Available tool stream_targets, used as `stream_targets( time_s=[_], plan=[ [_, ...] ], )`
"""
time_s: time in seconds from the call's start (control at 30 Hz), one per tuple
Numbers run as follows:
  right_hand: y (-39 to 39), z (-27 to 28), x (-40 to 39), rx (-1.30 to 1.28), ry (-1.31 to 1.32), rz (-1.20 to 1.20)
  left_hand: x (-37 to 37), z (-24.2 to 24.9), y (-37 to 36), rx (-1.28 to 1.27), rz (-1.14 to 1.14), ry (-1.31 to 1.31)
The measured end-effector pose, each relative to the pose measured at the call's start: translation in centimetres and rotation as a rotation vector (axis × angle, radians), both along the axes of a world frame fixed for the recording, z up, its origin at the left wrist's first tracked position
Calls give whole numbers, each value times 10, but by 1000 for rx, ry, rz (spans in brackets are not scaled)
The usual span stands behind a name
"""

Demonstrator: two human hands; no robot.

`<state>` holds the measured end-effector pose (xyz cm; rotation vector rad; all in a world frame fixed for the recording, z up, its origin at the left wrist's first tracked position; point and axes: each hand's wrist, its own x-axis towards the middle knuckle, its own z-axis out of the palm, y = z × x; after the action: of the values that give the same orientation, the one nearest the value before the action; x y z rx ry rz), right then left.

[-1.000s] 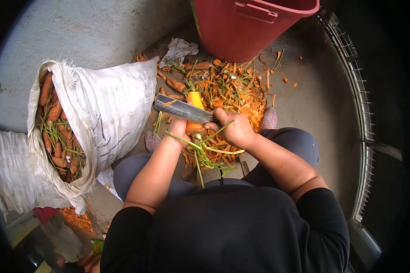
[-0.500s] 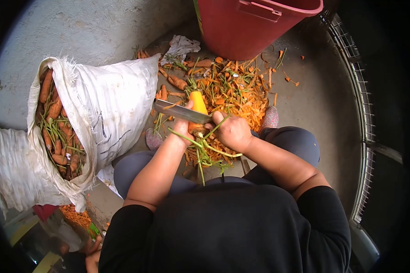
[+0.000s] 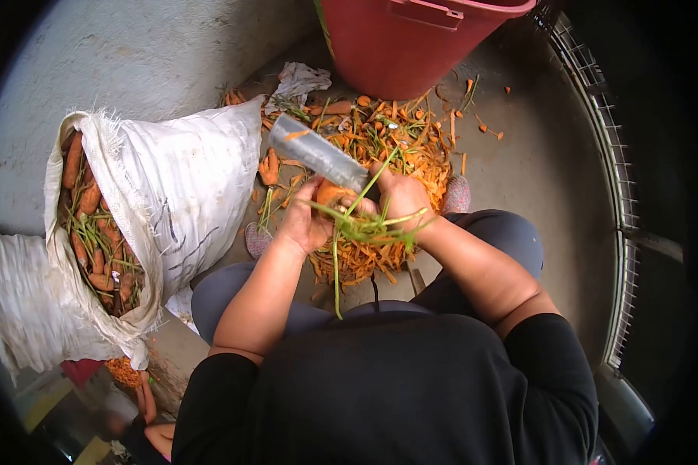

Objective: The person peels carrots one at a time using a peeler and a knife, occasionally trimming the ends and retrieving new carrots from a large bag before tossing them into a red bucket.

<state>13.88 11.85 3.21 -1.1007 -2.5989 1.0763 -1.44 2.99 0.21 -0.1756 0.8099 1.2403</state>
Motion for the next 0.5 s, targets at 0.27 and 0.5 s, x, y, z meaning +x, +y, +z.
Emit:
stream_targets(
  time_s=[0.27, 0.5],
  plan=[
    [35, -43, 11, -395, 253, -221, -14, -24, -8, -127, -398, 1207],
    [20, -30, 8, -1093, 178, -380, -2, 3, -7, 264, -442, 1502]
  ],
)
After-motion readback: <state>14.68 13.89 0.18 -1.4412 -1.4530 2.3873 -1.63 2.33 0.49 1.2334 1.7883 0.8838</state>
